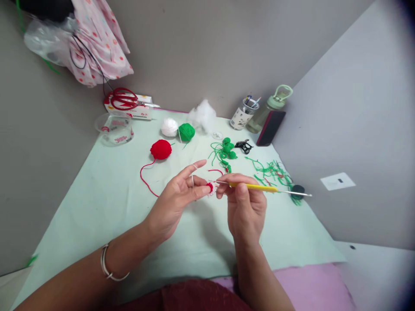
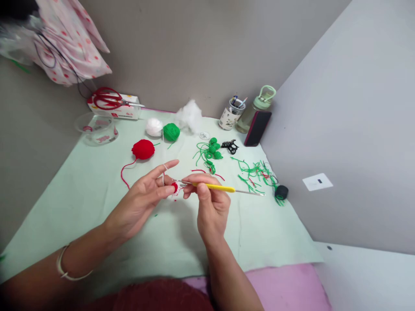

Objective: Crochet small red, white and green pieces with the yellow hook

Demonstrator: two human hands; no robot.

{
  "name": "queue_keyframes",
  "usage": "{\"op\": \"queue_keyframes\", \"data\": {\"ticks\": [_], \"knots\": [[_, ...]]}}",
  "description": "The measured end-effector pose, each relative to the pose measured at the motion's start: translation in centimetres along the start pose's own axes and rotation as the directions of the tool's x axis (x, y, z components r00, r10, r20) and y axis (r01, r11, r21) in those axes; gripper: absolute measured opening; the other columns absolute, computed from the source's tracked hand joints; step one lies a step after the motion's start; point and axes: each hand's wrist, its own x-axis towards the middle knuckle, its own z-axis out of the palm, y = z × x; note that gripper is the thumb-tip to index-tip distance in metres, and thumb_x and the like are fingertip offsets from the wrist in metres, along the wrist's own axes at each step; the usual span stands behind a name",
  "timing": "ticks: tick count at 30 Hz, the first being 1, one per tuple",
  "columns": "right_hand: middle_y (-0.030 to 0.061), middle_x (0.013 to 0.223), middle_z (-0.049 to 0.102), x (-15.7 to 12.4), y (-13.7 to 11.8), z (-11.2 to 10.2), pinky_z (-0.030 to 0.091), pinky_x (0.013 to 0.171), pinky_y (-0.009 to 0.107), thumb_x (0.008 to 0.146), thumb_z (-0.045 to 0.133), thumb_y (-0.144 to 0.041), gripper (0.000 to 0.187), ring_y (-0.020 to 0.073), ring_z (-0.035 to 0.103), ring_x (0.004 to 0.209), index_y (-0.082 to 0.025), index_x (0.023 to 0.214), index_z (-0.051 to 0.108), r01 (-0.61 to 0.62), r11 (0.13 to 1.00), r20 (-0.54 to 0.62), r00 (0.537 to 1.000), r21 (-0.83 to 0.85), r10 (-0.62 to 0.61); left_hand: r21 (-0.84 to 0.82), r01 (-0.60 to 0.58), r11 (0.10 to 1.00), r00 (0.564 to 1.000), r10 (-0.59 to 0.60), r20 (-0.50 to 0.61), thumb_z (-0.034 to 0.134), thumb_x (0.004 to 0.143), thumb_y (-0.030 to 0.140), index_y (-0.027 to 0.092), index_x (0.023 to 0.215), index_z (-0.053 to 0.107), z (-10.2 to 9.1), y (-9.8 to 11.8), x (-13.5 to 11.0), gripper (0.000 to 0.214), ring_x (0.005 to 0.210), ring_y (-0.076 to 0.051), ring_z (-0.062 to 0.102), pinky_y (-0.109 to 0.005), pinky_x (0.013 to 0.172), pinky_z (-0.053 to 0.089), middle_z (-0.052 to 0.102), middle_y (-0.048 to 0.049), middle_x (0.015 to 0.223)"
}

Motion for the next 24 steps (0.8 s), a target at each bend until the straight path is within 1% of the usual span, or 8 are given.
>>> {"op": "queue_keyframes", "data": {"ticks": [5, 13, 15, 17, 19, 21, 22, 24], "knots": [[0.0053, 0.099, 0.082, 0.1, 0.1, -0.1, 0.058, 0.063, 0.030, 0.102, 0.064, -0.035, 0.018, 0.0145, 0.069, 0.070, -0.025, 0.101, 0.079, -0.067, 0.997, 0.074, 0.995, 0.029, 0.064, -0.002, 0.003, 1.000, 0.999, -0.002, 0.039, 0.084, 0.087, 0.027, 0.023, 0.158, 0.047, -0.1, -0.1, 0.1, 0.080, 0.090, -0.016, 0.062, -0.037, 0.101, 0.039, 0.069, 0.0034, 0.085], [0.0015, 0.086, 0.081, 0.6, -0.4, 0.0, 0.059, 0.058, 0.026, 0.107, 0.055, -0.034, 0.022, 0.0121, 0.071, 0.061, -0.023, 0.096, 0.071, -0.134, 0.979, 0.072, 0.990, 0.156, 0.124, 0.025, 0.012, 1.000, 1.000, -0.012, 0.003, 0.081, 0.088, 0.025, 0.028, 0.139, 0.068, -0.1, 0.3, 0.0, 0.053, 0.082, -0.013, 0.053, -0.031, 0.082, 0.039, 0.066, 0.0027, 0.090], [0.0022, 0.090, 0.081, 0.2, -0.4, -0.2, 0.061, 0.059, 0.028, 0.109, 0.051, -0.030, 0.023, 0.0133, 0.073, 0.064, -0.024, 0.101, 0.071, -0.047, 0.998, 0.050, 0.998, 0.046, 0.045, 0.035, -0.017, 0.999, 1.000, 0.018, -0.007, 0.082, 0.088, 0.024, 0.028, 0.137, 0.070, 0.0, 0.3, 0.0, 0.051, 0.080, -0.012, 0.053, -0.030, 0.078, 0.039, 0.066, 0.0028, 0.089], [0.0034, 0.095, 0.080, -0.4, -0.2, -0.4, 0.063, 0.065, 0.031, 0.109, 0.049, -0.024, 0.023, 0.0149, 0.075, 0.071, -0.025, 0.109, 0.072, 0.145, 0.978, 0.074, 0.988, -0.150, -0.136, 0.053, -0.061, 0.997, 0.998, 0.062, -0.020, 0.083, 0.087, 0.024, 0.028, 0.137, 0.070, 0.0, 0.1, 0.0, 0.051, 0.080, -0.012, 0.054, -0.029, 0.078, 0.041, 0.066, 0.0031, 0.088], [0.0049, 0.101, 0.080, -0.9, 0.1, -0.6, 0.065, 0.073, 0.033, 0.105, 0.055, -0.018, 0.025, 0.0177, 0.076, 0.084, -0.027, 0.119, 0.074, 0.380, 0.846, 0.201, 0.924, -0.374, -0.326, 0.049, -0.084, 0.995, 0.996, 0.086, -0.031, 0.085, 0.086, 0.025, 0.028, 0.139, 0.068, -0.1, -0.1, 0.0, 0.055, 0.080, -0.011, 0.056, -0.028, 0.079, 0.042, 0.067, 0.0035, 0.086], [0.0062, 0.106, 0.078, -1.3, 0.5, -0.6, 0.065, 0.079, 0.034, 0.099, 0.064, -0.012, 0.032, 0.0202, 0.076, 0.095, -0.030, 0.124, 0.076, 0.528, 0.662, 0.322, 0.849, -0.531, -0.419, -0.008, -0.047, 0.999, 0.999, 0.047, -0.025, 0.087, 0.086, 0.028, 0.026, 0.141, 0.066, -0.1, -0.4, 0.1, 0.059, 0.079, -0.011, 0.057, -0.027, 0.081, 0.044, 0.067, 0.0038, 0.085], [0.0063, 0.108, 0.077, -1.3, 0.6, -0.6, 0.065, 0.080, 0.035, 0.097, 0.067, -0.011, 0.035, 0.0209, 0.075, 0.097, -0.031, 0.124, 0.077, 0.543, 0.612, 0.329, 0.838, -0.575, -0.435, -0.057, -0.005, 0.998, 1.000, 0.004, -0.011, 0.088, 0.085, 0.029, 0.025, 0.140, 0.067, -0.1, -0.5, 0.1, 0.059, 0.079, -0.011, 0.058, -0.028, 0.083, 0.045, 0.068, 0.0034, 0.084], [0.0056, 0.105, 0.076, -1.1, 0.6, -0.5, 0.065, 0.078, 0.035, 0.098, 0.067, -0.013, 0.032, 0.0205, 0.075, 0.092, -0.033, 0.119, 0.079, 0.491, 0.656, 0.247, 0.867, -0.573, -0.433, -0.166, 0.095, 0.982, 0.995, -0.090, 0.038, 0.088, 0.084, 0.029, 0.020, 0.134, 0.070, -0.2, -0.5, 0.4, 0.054, 0.083, -0.011, 0.062, -0.029, 0.090, 0.047, 0.070, 0.0011, 0.086]]}}
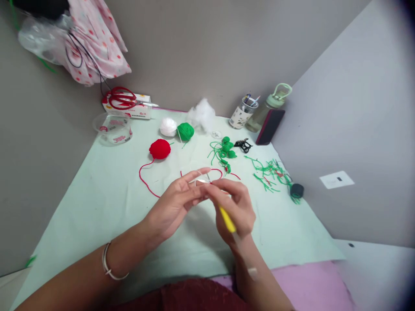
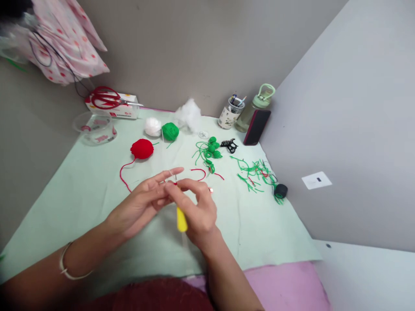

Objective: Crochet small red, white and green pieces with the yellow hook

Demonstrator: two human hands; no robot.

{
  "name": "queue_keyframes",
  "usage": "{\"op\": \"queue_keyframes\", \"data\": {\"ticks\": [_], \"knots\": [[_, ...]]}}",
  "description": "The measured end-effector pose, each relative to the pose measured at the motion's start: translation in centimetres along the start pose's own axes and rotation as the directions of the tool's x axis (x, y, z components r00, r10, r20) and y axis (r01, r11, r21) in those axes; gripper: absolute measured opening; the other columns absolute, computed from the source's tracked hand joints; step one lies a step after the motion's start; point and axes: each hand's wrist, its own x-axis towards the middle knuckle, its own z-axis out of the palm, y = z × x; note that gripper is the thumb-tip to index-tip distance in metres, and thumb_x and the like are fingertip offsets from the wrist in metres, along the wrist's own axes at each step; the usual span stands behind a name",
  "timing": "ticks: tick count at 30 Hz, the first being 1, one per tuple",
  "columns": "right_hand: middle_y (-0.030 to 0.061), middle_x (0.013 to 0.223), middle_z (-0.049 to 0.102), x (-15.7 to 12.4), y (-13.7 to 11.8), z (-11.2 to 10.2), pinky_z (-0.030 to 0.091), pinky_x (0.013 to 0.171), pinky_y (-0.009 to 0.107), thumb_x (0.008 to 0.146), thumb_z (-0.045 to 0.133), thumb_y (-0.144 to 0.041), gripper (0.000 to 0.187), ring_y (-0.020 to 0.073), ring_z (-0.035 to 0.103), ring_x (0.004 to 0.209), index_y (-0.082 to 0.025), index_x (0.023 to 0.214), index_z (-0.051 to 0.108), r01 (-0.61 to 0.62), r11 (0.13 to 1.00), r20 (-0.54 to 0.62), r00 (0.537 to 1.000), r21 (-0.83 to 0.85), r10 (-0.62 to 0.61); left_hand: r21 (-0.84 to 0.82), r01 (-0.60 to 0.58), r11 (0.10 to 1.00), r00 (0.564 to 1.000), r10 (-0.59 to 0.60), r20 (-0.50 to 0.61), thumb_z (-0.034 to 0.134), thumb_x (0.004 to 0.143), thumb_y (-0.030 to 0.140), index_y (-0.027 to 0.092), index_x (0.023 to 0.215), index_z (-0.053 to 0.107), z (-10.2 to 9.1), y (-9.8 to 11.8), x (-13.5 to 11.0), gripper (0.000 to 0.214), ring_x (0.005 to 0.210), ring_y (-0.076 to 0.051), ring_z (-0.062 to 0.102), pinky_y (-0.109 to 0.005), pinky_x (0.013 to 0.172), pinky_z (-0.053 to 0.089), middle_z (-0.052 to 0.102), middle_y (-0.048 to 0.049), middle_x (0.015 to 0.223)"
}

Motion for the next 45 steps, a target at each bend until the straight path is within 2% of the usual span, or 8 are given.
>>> {"op": "queue_keyframes", "data": {"ticks": [3, 6, 13, 18, 23, 34, 40, 45], "knots": [[0.0025, 0.088, 0.072, 0.9, 0.1, -0.2, 0.063, 0.065, 0.032, 0.104, 0.058, -0.021, 0.024, 0.0159, 0.070, 0.071, -0.029, 0.110, 0.079, -0.242, 0.908, -0.041, 0.961, 0.342, 0.272, -0.077, 0.041, 0.996, 0.999, -0.039, 0.032, 0.087, 0.084, 0.025, 0.017, 0.128, 0.074, -0.1, 0.2, 0.2, 0.047, 0.091, -0.014, 0.066, -0.036, 0.102, 0.048, 0.075, -0.0029, 0.093], [0.0018, 0.087, 0.072, 1.7, 0.2, -0.2, 0.059, 0.056, 0.029, 0.105, 0.058, -0.026, 0.021, 0.0131, 0.067, 0.063, -0.026, 0.102, 0.078, -0.379, 0.739, 0.072, 0.909, 0.557, 0.411, 0.001, -0.041, 0.999, 0.999, 0.041, 0.010, 0.085, 0.086, 0.024, 0.023, 0.130, 0.074, -0.1, 0.3, 0.2, 0.045, 0.090, -0.014, 0.065, -0.033, 0.098, 0.047, 0.074, 0.0002, 0.090], [0.0039, 0.094, 0.077, 0.8, -0.4, 0.4, 0.062, 0.068, 0.034, 0.100, 0.063, -0.015, 0.023, 0.0170, 0.072, 0.076, -0.029, 0.110, 0.079, -0.223, 0.943, 0.032, 0.975, 0.246, 0.222, 0.127, -0.146, 0.981, 0.987, 0.154, -0.053, 0.089, 0.082, 0.025, 0.027, 0.126, 0.077, 0.5, -0.5, 0.0, 0.046, 0.083, -0.012, 0.060, -0.028, 0.081, 0.045, 0.070, 0.0030, 0.084], [0.0055, 0.104, 0.078, 0.3, 0.0, 0.1, 0.062, 0.074, 0.036, 0.097, 0.067, -0.010, 0.033, 0.0201, 0.075, 0.090, -0.032, 0.118, 0.079, -0.048, 0.996, -0.010, 0.999, 0.072, 0.048, -0.027, 0.005, 1.000, 1.000, -0.006, -0.012, 0.087, 0.083, 0.029, 0.020, 0.119, 0.081, 0.0, -0.1, 0.3, 0.037, 0.086, -0.012, 0.062, -0.030, 0.092, 0.048, 0.073, -0.0014, 0.091], [0.0029, 0.091, 0.075, 1.2, 0.4, -0.2, 0.057, 0.066, 0.035, 0.104, 0.060, -0.025, 0.020, 0.0154, 0.067, 0.069, -0.028, 0.102, 0.080, -0.370, 0.796, 0.025, 0.912, 0.478, 0.409, 0.013, -0.091, 0.996, 0.994, 0.092, -0.066, 0.085, 0.084, 0.022, 0.025, 0.115, 0.082, -0.2, 0.5, 0.3, 0.031, 0.085, -0.011, 0.062, -0.030, 0.096, 0.048, 0.069, 0.0021, 0.087], [0.0046, 0.085, 0.081, 1.8, 0.6, -0.2, 0.062, 0.058, 0.029, 0.104, 0.060, -0.036, 0.021, 0.0151, 0.073, 0.063, -0.021, 0.096, 0.073, -0.506, 0.577, 0.191, 0.833, 0.641, 0.518, 0.205, -0.100, 0.974, 0.992, 0.112, -0.049, 0.086, 0.084, 0.027, 0.031, 0.120, 0.081, 0.1, 0.2, -0.3, 0.036, 0.090, -0.014, 0.059, -0.031, 0.092, 0.045, 0.066, 0.0010, 0.092], [0.0049, 0.091, 0.081, 1.4, -0.3, -0.5, 0.066, 0.061, 0.032, 0.107, 0.054, -0.030, 0.020, 0.0156, 0.076, 0.066, -0.021, 0.102, 0.070, -0.428, 0.751, 0.062, 0.885, 0.503, 0.462, 0.272, -0.159, 0.949, 0.981, 0.183, -0.066, 0.085, 0.084, 0.029, 0.030, 0.118, 0.082, 0.2, 0.3, -0.3, 0.034, 0.091, -0.017, 0.058, -0.031, 0.088, 0.046, 0.063, 0.0002, 0.092], [0.0037, 0.096, 0.080, 0.7, -0.5, -0.4, 0.066, 0.066, 0.032, 0.107, 0.051, -0.020, 0.023, 0.0158, 0.076, 0.073, -0.026, 0.115, 0.073, -0.213, 0.931, -0.012, 0.974, 0.296, 0.227, 0.342, -0.227, 0.912, 0.963, 0.262, -0.057, 0.083, 0.087, 0.028, 0.031, 0.123, 0.079, 0.3, 0.1, -0.3, 0.036, 0.089, -0.015, 0.058, -0.031, 0.092, 0.046, 0.061, 0.0020, 0.088]]}}
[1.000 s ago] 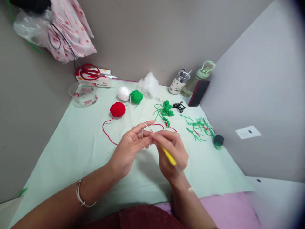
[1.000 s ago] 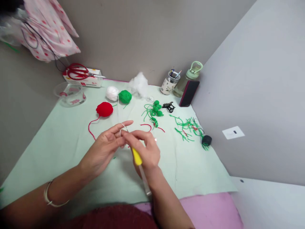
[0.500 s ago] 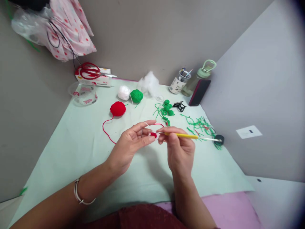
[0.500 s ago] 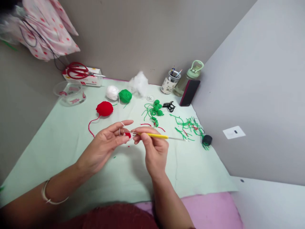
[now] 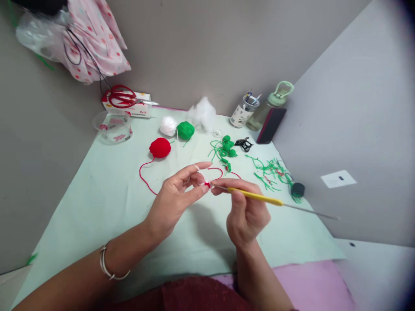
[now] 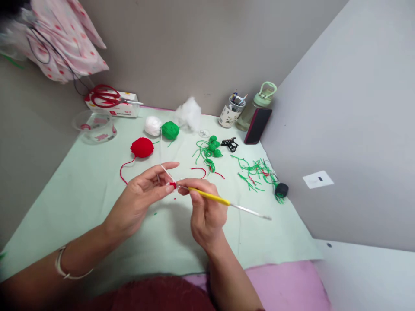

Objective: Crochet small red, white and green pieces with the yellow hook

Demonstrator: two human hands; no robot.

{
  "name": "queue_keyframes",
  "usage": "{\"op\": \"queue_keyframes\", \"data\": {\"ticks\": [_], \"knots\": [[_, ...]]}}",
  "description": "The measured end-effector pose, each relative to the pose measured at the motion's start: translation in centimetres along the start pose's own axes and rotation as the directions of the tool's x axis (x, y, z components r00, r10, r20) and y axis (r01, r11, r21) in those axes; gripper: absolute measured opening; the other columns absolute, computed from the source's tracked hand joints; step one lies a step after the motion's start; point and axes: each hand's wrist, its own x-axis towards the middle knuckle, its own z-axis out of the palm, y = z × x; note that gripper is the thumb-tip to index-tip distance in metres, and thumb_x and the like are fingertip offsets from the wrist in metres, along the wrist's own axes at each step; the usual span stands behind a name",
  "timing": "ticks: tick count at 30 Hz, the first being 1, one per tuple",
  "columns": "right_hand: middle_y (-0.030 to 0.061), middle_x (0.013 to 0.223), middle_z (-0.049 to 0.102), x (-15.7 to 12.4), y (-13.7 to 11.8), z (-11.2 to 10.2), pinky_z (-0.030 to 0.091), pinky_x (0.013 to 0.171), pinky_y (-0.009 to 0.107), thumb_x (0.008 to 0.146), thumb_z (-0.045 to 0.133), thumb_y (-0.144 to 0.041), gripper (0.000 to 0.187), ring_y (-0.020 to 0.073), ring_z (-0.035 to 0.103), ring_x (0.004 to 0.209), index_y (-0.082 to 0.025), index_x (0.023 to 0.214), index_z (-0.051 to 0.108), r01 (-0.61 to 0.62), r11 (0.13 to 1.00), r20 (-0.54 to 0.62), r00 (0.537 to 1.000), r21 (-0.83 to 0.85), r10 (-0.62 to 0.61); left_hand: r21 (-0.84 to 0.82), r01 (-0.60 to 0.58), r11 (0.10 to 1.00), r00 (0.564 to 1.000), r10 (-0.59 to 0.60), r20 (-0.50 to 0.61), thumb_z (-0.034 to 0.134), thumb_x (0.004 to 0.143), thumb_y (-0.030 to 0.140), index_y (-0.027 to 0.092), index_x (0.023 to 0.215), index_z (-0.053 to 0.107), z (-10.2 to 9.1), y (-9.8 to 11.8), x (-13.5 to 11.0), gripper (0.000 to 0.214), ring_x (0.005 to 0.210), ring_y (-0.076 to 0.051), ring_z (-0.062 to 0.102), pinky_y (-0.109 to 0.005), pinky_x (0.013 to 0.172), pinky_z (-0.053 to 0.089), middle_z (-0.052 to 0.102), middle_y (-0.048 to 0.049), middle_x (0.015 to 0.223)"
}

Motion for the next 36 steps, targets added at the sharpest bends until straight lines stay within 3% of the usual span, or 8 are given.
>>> {"op": "queue_keyframes", "data": {"ticks": [6, 10, 14, 17, 21, 25, 30, 36], "knots": [[0.0067, 0.105, 0.077, -0.5, 1.0, 0.1, 0.065, 0.074, 0.034, 0.099, 0.063, -0.011, 0.038, 0.0202, 0.076, 0.092, -0.032, 0.128, 0.073, 0.320, 0.883, 0.178, 0.945, -0.343, -0.274, -0.165, 0.122, 0.979, 0.993, -0.119, 0.024, 0.088, 0.084, 0.030, 0.027, 0.129, 0.075, 0.2, -0.1, -0.1, 0.047, 0.089, -0.014, 0.062, -0.029, 0.092, 0.047, 0.068, 0.0024, 0.084], [0.0057, 0.095, 0.075, -0.1, 0.8, 0.0, 0.064, 0.073, 0.039, 0.101, 0.061, -0.017, 0.026, 0.0207, 0.074, 0.083, -0.029, 0.115, 0.078, 0.092, 0.983, 0.027, 0.996, -0.162, -0.089, -0.369, 0.295, 0.882, 0.956, -0.266, 0.128, 0.087, 0.084, 0.026, 0.021, 0.123, 0.078, -0.1, 0.0, 0.5, 0.041, 0.086, -0.012, 0.065, -0.030, 0.096, 0.048, 0.075, -0.0007, 0.088], [0.0033, 0.087, 0.074, 0.7, 0.8, 0.0, 0.059, 0.063, 0.034, 0.105, 0.058, -0.027, 0.021, 0.0157, 0.066, 0.067, -0.025, 0.102, 0.078, -0.174, 0.964, -0.020, 0.983, 0.203, 0.182, -0.358, 0.240, 0.902, 0.970, -0.208, 0.126, 0.086, 0.084, 0.024, 0.024, 0.122, 0.079, -0.3, 0.2, 0.6, 0.038, 0.089, -0.014, 0.067, -0.035, 0.102, 0.048, 0.073, 0.0008, 0.087], [0.0044, 0.095, 0.078, 0.9, 0.7, 0.4, 0.058, 0.061, 0.032, 0.104, 0.061, -0.027, 0.018, 0.0155, 0.067, 0.071, -0.026, 0.102, 0.079, -0.202, 0.953, 0.045, 0.979, 0.226, 0.197, -0.239, 0.159, 0.958, 0.984, -0.133, 0.121, 0.085, 0.085, 0.024, 0.026, 0.118, 0.081, -0.1, 0.1, 0.3, 0.033, 0.091, -0.016, 0.065, -0.034, 0.099, 0.047, 0.071, 0.0011, 0.087], [0.0047, 0.096, 0.079, 0.5, 0.2, 0.8, 0.061, 0.064, 0.031, 0.102, 0.061, -0.018, 0.022, 0.0166, 0.071, 0.076, -0.028, 0.108, 0.080, -0.052, 0.998, 0.061, 0.997, 0.028, 0.051, -0.181, 0.101, 0.978, 0.994, -0.092, 0.055, 0.086, 0.085, 0.027, 0.026, 0.119, 0.081, 0.2, -0.2, 0.1, 0.034, 0.091, -0.017, 0.064, -0.033, 0.094, 0.047, 0.072, 0.0008, 0.087], [0.0067, 0.107, 0.079, 0.1, 0.3, 0.3, 0.063, 0.077, 0.035, 0.095, 0.069, -0.008, 0.033, 0.0204, 0.075, 0.095, -0.031, 0.117, 0.080, 0.201, 0.954, 0.113, 0.977, -0.222, -0.180, -0.309, 0.233, 0.922, 0.971, -0.205, 0.121, 0.086, 0.085, 0.028, 0.022, 0.121, 0.080, 0.0, -0.3, 0.5, 0.037, 0.096, -0.018, 0.068, -0.034, 0.099, 0.048, 0.077, -0.0031, 0.095], [0.0031, 0.084, 0.074, 0.8, 0.9, -0.3, 0.059, 0.062, 0.033, 0.103, 0.061, -0.024, 0.018, 0.0151, 0.067, 0.065, -0.024, 0.103, 0.079, -0.128, 0.986, -0.046, 0.990, 0.108, 0.134, -0.362, 0.225, 0.904, 0.974, -0.194, 0.120, 0.084, 0.085, 0.022, 0.023, 0.111, 0.083, -0.6, 0.0, 1.0, 0.026, 0.089, -0.013, 0.066, -0.035, 0.103, 0.049, 0.074, -0.0010, 0.097], [0.0067, 0.095, 0.080, 1.1, 0.9, 0.3, 0.060, 0.061, 0.032, 0.100, 0.067, -0.033, 0.016, 0.0168, 0.070, 0.074, -0.024, 0.099, 0.079, -0.264, 0.936, 0.101, 0.964, 0.234, 0.247, -0.144, 0.123, 0.982, 0.991, -0.113, 0.072, 0.089, 0.081, 0.027, 0.029, 0.122, 0.080, -0.3, 0.2, 0.4, 0.042, 0.089, -0.017, 0.063, -0.034, 0.094, 0.046, 0.069, 0.0013, 0.088]]}}
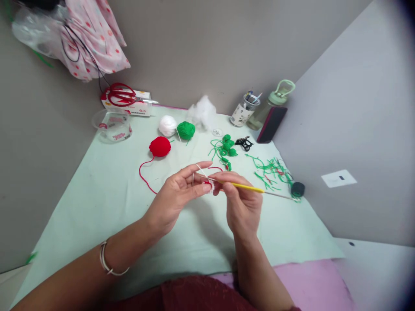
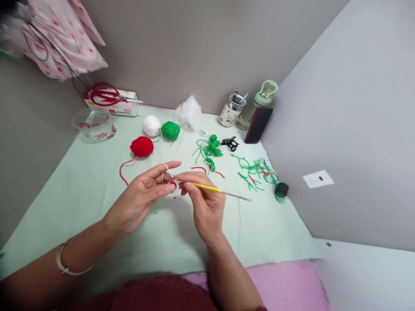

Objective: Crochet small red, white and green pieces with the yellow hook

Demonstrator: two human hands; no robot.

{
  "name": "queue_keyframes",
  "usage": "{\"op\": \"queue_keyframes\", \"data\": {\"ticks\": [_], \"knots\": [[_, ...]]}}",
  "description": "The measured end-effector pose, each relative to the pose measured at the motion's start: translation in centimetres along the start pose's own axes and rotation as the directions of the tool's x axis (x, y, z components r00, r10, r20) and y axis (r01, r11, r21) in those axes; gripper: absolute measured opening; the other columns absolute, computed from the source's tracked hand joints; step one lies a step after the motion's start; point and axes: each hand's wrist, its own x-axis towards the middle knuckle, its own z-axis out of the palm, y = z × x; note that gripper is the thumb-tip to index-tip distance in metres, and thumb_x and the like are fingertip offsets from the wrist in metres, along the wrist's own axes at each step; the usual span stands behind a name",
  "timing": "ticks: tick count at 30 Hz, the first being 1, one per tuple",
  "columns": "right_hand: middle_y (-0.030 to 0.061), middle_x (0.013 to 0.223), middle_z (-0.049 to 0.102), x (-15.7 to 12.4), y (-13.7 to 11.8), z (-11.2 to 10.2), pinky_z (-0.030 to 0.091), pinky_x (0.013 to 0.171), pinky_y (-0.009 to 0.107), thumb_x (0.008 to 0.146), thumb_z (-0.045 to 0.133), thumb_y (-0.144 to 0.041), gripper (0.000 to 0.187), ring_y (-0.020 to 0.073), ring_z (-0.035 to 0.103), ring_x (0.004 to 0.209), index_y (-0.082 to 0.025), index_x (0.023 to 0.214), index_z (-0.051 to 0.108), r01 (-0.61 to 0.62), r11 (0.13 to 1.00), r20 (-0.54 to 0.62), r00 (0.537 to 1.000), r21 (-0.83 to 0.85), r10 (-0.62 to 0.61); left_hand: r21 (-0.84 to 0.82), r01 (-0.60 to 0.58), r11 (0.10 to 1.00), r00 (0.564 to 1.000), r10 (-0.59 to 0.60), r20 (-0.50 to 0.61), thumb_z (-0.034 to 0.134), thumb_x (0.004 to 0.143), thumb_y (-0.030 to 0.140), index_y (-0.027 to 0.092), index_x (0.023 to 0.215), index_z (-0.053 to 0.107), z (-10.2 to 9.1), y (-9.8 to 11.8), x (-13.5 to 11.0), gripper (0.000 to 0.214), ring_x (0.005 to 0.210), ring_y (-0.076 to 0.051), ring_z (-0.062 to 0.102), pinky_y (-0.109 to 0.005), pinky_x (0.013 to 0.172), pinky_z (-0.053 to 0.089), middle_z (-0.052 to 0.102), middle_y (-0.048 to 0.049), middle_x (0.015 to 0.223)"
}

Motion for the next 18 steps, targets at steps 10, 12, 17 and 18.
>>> {"op": "queue_keyframes", "data": {"ticks": [10, 12, 17, 18], "knots": [[0.0041, 0.090, 0.081, -0.1, -0.6, -0.6, 0.063, 0.060, 0.031, 0.109, 0.050, -0.030, 0.021, 0.0159, 0.075, 0.066, -0.023, 0.102, 0.069, -0.029, 0.995, -0.015, 0.999, 0.091, 0.031, 0.029, 0.011, 1.000, 1.000, -0.010, -0.021, 0.087, 0.083, 0.029, 0.029, 0.116, 0.083, 0.1, 0.3, -0.1, 0.033, 0.089, -0.015, 0.057, -0.031, 0.091, 0.044, 0.063, 0.0015, 0.088], [0.0038, 0.095, 0.081, -0.6, -0.6, -0.6, 0.065, 0.065, 0.032, 0.108, 0.050, -0.025, 0.021, 0.0160, 0.076, 0.070, -0.024, 0.108, 0.071, 0.097, 0.990, -0.024, 0.995, -0.097, -0.100, 0.044, -0.024, 0.999, 0.999, 0.026, -0.033, 0.087, 0.083, 0.028, 0.030, 0.116, 0.082, 0.2, 0.1, -0.2, 0.033, 0.086, -0.015, 0.058, -0.031, 0.089, 0.045, 0.063, 0.0022, 0.086], [0.0052, 0.108, 0.080, -1.5, 0.4, -0.6, 0.065, 0.076, 0.032, 0.101, 0.062, -0.013, 0.037, 0.0192, 0.078, 0.093, -0.033, 0.131, 0.072, 0.493, 0.663, 0.266, 0.868, -0.563, -0.419, -0.006, -0.040, 0.999, 0.997, 0.040, -0.065, 0.089, 0.082, 0.027, 0.029, 0.125, 0.078, 0.2, -0.4, -0.2, 0.045, 0.086, -0.013, 0.061, -0.029, 0.090, 0.046, 0.065, 0.0040, 0.083], [0.0052, 0.110, 0.079, -1.5, 0.6, -0.5, 0.065, 0.078, 0.033, 0.099, 0.064, -0.011, 0.042, 0.0196, 0.077, 0.095, -0.035, 0.132, 0.072, 0.520, 0.612, 0.292, 0.850, -0.596, -0.438, -0.038, -0.022, 0.999, 0.998, 0.020, -0.056, 0.089, 0.083, 0.027, 0.029, 0.126, 0.077, 0.1, -0.5, -0.1, 0.045, 0.087, -0.014, 0.062, -0.029, 0.090, 0.047, 0.067, 0.0039, 0.082]]}}
